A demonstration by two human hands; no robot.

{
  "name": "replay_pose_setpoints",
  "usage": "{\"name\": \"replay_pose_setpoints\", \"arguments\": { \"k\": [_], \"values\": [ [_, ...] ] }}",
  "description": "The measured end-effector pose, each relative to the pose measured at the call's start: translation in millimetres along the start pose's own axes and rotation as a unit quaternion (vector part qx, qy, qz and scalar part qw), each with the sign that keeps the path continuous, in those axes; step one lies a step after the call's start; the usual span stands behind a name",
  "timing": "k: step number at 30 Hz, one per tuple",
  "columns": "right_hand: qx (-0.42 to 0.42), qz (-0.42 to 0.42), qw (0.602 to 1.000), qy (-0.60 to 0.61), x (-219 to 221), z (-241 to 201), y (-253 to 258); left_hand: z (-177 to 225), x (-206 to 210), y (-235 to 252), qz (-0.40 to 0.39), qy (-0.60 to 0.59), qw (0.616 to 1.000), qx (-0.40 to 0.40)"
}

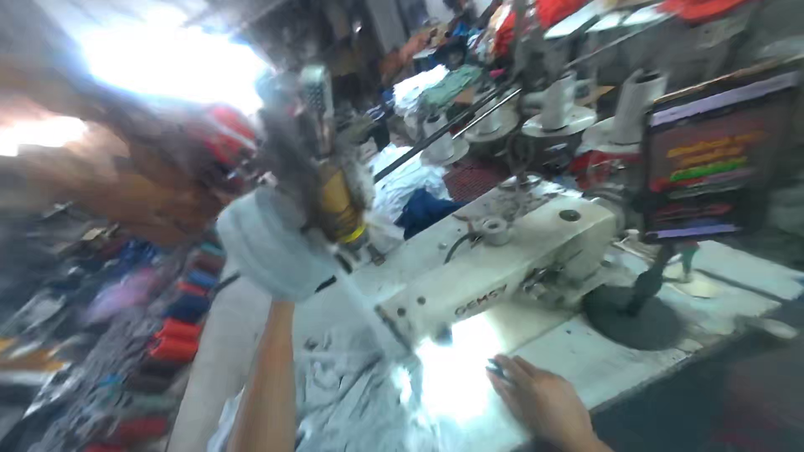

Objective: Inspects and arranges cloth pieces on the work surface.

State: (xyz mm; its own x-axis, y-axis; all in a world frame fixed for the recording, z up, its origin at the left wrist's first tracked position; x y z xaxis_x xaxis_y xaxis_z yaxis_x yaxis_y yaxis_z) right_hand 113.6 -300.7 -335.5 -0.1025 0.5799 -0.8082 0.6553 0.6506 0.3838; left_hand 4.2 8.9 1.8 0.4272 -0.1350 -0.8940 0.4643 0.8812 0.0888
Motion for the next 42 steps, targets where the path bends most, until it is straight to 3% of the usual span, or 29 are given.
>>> {"name": "replay_pose_setpoints", "arguments": {
  "k": [1, 3, 6, 9, 12, 15, 17, 23, 26, 29, 33, 42],
  "values": [
    [-0.009, 0.007, 1.0, 0.002, -1.3, -0.5, -0.1, -44.5, -1.6, 11.1, 0.035, -0.024, 0.997, 0.065],
    [-0.025, 0.0, 1.0, 0.005, -6.4, -3.6, -1.5, -108.9, -13.6, -14.3, 0.058, -0.048, 0.99, 0.12],
    [-0.039, -0.003, 0.999, 0.011, -10.8, -6.3, 1.4, -165.8, -31.1, -110.3, 0.063, -0.092, 0.985, 0.129],
    [-0.041, -0.011, 0.996, 0.081, -21.5, -26.8, 1.0, -201.7, -23.2, -185.9, 0.084, -0.094, 0.984, 0.129],
    [-0.068, -0.05, 0.972, 0.22, -26.2, -80.0, -16.7, -200.2, -3.9, -213.1, 0.087, -0.048, 0.99, 0.099],
    [-0.117, -0.103, 0.93, 0.332, -25.5, -147.7, -44.9, -187.5, 18.3, -203.4, -0.013, 0.021, 1.0, 0.013],
    [-0.148, -0.121, 0.916, 0.354, -24.2, -176.4, -54.4, -190.2, 34.2, -194.6, -0.043, 0.052, 0.998, 0.0],
    [-0.216, -0.102, 0.935, 0.263, -37.6, -220.3, -30.2, -210.3, 37.3, -226.3, 0.148, -0.086, 0.984, 0.056],
    [-0.258, -0.088, 0.941, 0.2, -41.6, -258.0, -8.5, -209.8, 42.4, -235.4, 0.186, -0.142, 0.971, 0.056],
    [-0.258, -0.161, 0.942, 0.143, -45.5, -290.1, 7.4, -203.3, 46.2, -240.8, 0.202, -0.147, 0.967, 0.051],
    [-0.24, -0.234, 0.932, 0.14, -39.7, -302.2, 15.3, -202.9, 48.6, -245.3, 0.19, -0.131, 0.972, 0.051],
    [-0.283, -0.148, 0.932, 0.17, -24.7, -294.8, 9.6, -209.8, 53.7, -252.8, 0.186, -0.119, 0.973, 0.063]
  ]
}}
Point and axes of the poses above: each hand's wrist, its own y-axis towards the middle knuckle, its own x-axis out of the palm, z = x × y, the point moved 1 cm from there along y, towards the middle knuckle, and after that the axes turned 6 degrees about -z, right-handed, at the moved point
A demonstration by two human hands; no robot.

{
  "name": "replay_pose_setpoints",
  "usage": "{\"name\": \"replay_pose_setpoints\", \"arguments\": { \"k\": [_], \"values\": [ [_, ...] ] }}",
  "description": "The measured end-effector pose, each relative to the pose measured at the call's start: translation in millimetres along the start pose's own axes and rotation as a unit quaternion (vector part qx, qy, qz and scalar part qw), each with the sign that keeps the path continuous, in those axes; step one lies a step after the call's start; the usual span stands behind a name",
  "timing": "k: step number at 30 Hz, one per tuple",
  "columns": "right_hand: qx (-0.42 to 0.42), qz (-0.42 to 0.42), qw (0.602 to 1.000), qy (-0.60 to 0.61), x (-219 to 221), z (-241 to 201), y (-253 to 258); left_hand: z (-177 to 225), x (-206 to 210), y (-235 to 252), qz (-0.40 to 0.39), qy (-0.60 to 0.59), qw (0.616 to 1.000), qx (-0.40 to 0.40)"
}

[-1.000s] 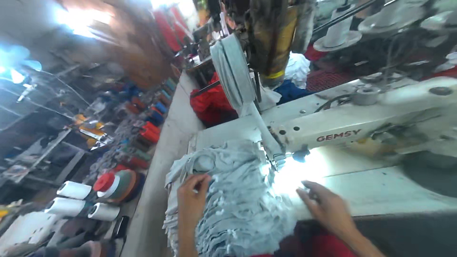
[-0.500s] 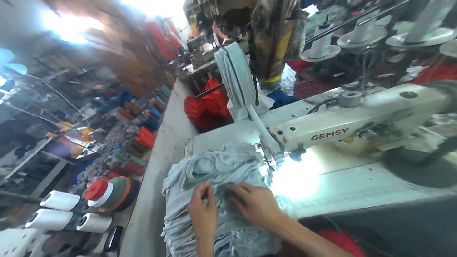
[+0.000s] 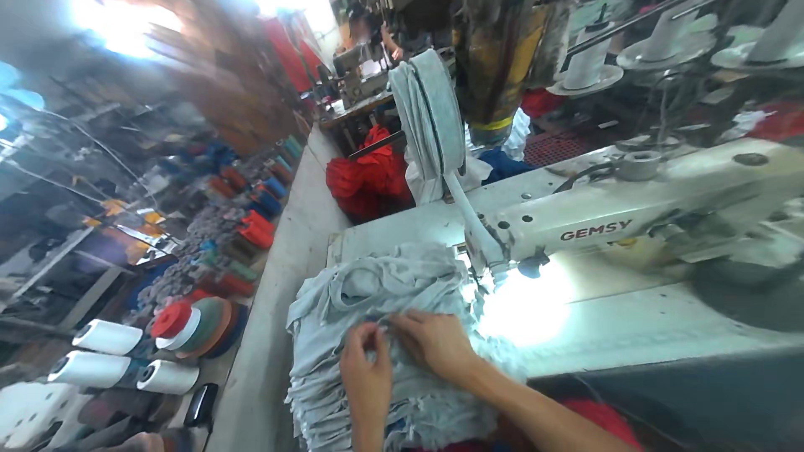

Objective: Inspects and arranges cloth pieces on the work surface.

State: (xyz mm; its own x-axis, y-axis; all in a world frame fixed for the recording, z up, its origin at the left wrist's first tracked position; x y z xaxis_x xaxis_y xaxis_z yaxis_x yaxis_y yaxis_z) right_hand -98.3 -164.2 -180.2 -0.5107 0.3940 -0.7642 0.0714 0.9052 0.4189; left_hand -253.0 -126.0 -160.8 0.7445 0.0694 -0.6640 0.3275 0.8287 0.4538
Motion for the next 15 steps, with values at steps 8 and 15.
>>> {"name": "replay_pose_setpoints", "arguments": {
  "k": [8, 15],
  "values": [
    [0.044, 0.051, 0.998, -0.006, -12.4, 22.5, -19.2, 6.4, -6.2, 18.7, -0.197, 0.237, 0.951, 0.032],
    [0.011, 0.005, 1.0, 0.006, -16.3, 12.8, -27.8, 13.1, -24.8, 18.8, -0.229, 0.236, 0.944, -0.02]
  ]
}}
Point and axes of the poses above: each hand's wrist, its own y-axis towards the middle knuckle, its own x-axis out of the palm, z = x × y, the point moved 1 cm from there along y, towards the middle knuckle, and after that the axes turned 6 degrees about -z, right-handed, at the moved point
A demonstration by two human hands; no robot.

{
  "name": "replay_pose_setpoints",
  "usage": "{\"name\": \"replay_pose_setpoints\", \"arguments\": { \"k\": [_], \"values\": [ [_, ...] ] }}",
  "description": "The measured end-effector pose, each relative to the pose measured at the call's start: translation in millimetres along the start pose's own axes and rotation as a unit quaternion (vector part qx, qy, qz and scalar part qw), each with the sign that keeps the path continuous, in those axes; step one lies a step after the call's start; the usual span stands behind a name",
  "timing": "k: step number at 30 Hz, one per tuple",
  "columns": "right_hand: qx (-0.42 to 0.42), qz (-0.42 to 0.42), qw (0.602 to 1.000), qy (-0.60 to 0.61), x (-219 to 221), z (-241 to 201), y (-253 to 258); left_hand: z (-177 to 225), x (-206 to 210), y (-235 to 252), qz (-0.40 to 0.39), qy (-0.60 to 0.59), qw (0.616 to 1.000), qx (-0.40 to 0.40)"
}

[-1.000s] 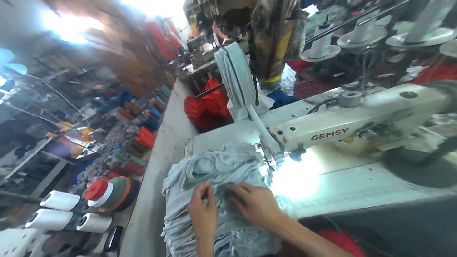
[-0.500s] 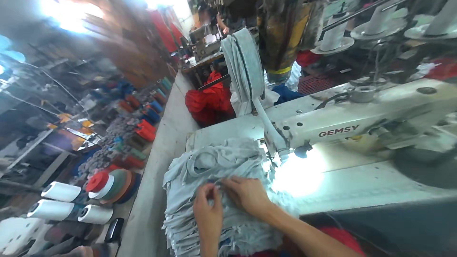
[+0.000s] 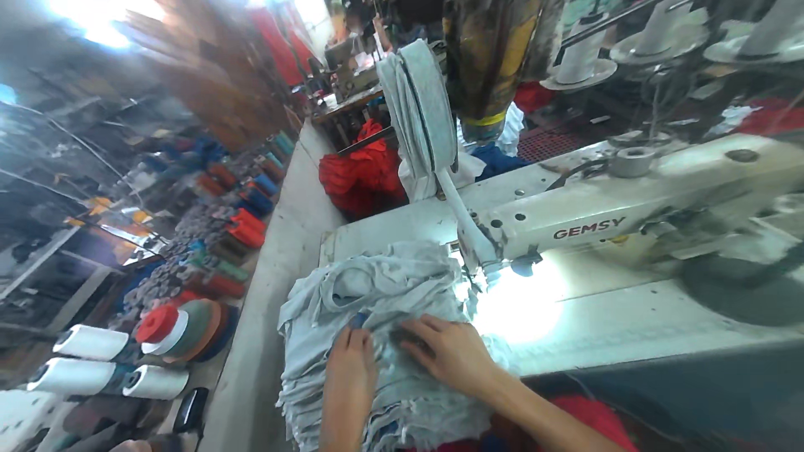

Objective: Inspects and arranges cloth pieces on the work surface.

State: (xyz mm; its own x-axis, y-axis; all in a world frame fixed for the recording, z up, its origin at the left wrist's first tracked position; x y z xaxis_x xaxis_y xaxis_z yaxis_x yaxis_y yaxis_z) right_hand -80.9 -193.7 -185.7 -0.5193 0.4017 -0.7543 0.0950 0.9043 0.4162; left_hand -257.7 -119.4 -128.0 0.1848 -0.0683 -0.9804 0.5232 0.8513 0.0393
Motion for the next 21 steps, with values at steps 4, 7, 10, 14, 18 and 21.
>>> {"name": "replay_pose_setpoints", "arguments": {
  "k": [4, 7, 10, 14, 18, 21],
  "values": [
    [-0.032, -0.035, 0.999, -0.019, 1.5, -14.6, 8.4, 1.3, 4.6, -22.9, 0.092, -0.044, 0.995, 0.004],
    [-0.075, -0.031, 0.996, -0.045, 10.1, -21.6, 15.1, 3.3, 10.9, -28.6, 0.134, -0.07, 0.988, 0.004],
    [-0.088, -0.03, 0.995, -0.048, 12.4, -21.0, 18.2, 3.9, 17.7, -27.3, 0.141, -0.085, 0.986, 0.012],
    [-0.013, 0.023, 0.999, -0.028, 4.8, 0.9, 7.3, 6.1, 15.8, -19.9, 0.11, -0.089, 0.99, 0.003],
    [0.036, 0.041, 0.998, 0.014, 0.3, 18.2, -16.6, 12.5, 14.1, 0.2, 0.022, -0.069, 0.997, 0.031],
    [0.043, 0.011, 0.999, 0.024, 2.0, 21.0, -31.8, 11.2, 18.2, 13.1, -0.036, -0.033, 0.997, 0.066]
  ]
}}
Point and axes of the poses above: each hand's wrist, its own y-axis towards the middle knuckle, its own x-axis out of the palm, z = x × y, the point moved 1 cm from there along y, towards the middle knuckle, and after that the axes turned 6 degrees about -z, right-handed, at the moved point
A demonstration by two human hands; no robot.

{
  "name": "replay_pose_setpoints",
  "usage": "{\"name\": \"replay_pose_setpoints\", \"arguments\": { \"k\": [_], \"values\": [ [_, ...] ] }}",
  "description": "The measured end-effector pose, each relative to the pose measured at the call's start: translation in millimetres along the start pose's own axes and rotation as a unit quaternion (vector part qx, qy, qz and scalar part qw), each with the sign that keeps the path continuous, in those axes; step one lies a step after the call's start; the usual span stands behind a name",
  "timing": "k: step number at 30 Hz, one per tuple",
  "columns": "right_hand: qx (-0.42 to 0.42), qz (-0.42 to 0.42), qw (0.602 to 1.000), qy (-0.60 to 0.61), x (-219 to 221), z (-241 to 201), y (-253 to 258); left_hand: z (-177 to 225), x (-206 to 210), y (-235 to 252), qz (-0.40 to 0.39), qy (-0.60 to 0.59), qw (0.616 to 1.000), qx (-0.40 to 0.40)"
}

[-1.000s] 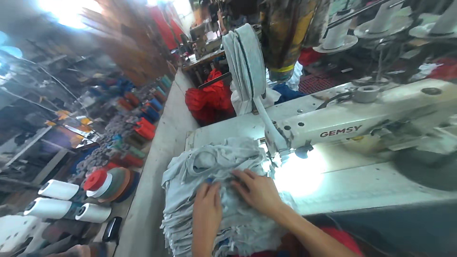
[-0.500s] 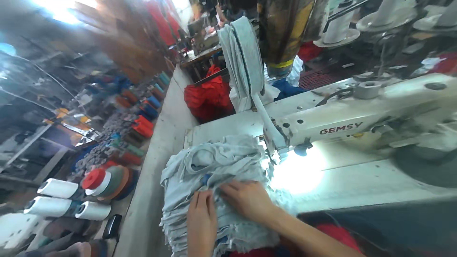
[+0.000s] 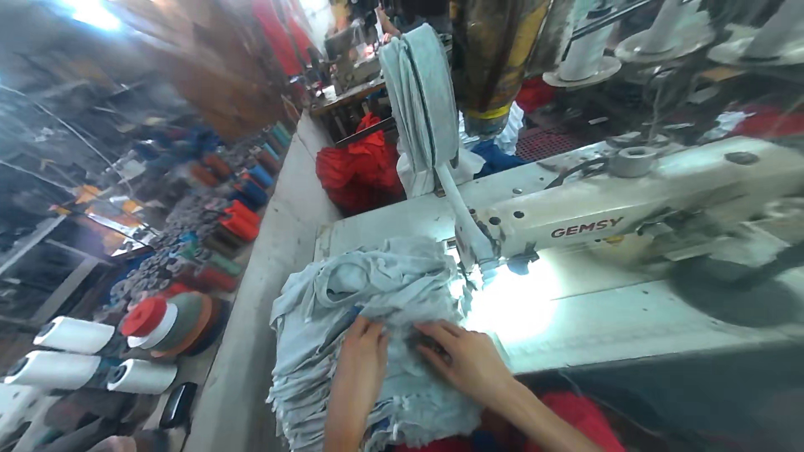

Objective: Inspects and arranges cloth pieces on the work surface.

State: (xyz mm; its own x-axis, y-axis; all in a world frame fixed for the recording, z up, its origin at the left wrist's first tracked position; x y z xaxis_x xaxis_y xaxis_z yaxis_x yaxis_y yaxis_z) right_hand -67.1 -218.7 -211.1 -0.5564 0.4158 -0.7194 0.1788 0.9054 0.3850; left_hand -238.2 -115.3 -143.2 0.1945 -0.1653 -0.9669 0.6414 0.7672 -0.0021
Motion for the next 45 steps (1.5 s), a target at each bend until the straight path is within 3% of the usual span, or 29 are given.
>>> {"name": "replay_pose_setpoints", "arguments": {
  "k": [3, 7, 20, 27, 31, 37, 40, 42, 43, 45],
  "values": [
    [-0.014, -0.002, 1.0, -0.006, 0.5, 0.1, -6.2, -1.9, -9.9, -2.1, -0.029, 0.005, 1.0, 0.006],
    [-0.049, 0.015, 0.999, -0.018, 1.9, -5.8, -5.5, -1.1, -15.3, -27.3, 0.031, 0.009, 0.999, 0.007],
    [-0.193, 0.005, 0.976, -0.098, 18.2, -24.5, 21.2, 1.0, 36.9, -66.3, 0.19, -0.131, 0.97, -0.072],
    [-0.241, -0.001, 0.962, -0.127, 17.4, -18.9, 29.3, -2.3, 44.1, -66.6, 0.189, -0.201, 0.958, -0.077],
    [-0.219, -0.009, 0.97, -0.104, 12.3, -14.6, 27.6, -10.2, 37.1, -72.0, 0.201, -0.224, 0.95, -0.086],
    [-0.175, -0.015, 0.984, -0.037, -2.4, -35.7, 50.7, -51.5, 14.6, -91.5, 0.327, -0.209, 0.912, -0.137],
    [-0.191, -0.091, 0.976, -0.051, 4.5, -62.8, 78.0, -58.9, 12.6, -88.9, 0.33, -0.197, 0.909, -0.164],
    [-0.152, -0.207, 0.964, -0.072, 9.6, -76.1, 99.0, -58.5, 9.5, -85.9, 0.312, -0.18, 0.919, -0.159],
    [-0.118, -0.267, 0.954, -0.072, 10.4, -80.1, 110.3, -57.2, 8.2, -84.3, 0.282, -0.173, 0.93, -0.161],
    [-0.075, -0.286, 0.954, -0.04, 14.3, -78.6, 126.8, -55.2, 11.3, -81.4, 0.202, -0.168, 0.949, -0.175]
  ]
}}
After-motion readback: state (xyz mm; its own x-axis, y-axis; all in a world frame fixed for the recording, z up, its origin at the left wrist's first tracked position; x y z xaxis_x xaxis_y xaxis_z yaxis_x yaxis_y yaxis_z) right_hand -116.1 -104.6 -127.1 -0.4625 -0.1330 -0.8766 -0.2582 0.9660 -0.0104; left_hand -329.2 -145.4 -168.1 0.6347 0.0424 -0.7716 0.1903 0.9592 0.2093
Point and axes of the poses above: each hand's wrist, its own y-axis towards the middle knuckle, its own x-axis out of the palm, z = x × y, the point moved 1 cm from there along y, towards the middle knuckle, and after that the axes turned 6 degrees about -z, right-handed, at the moved point
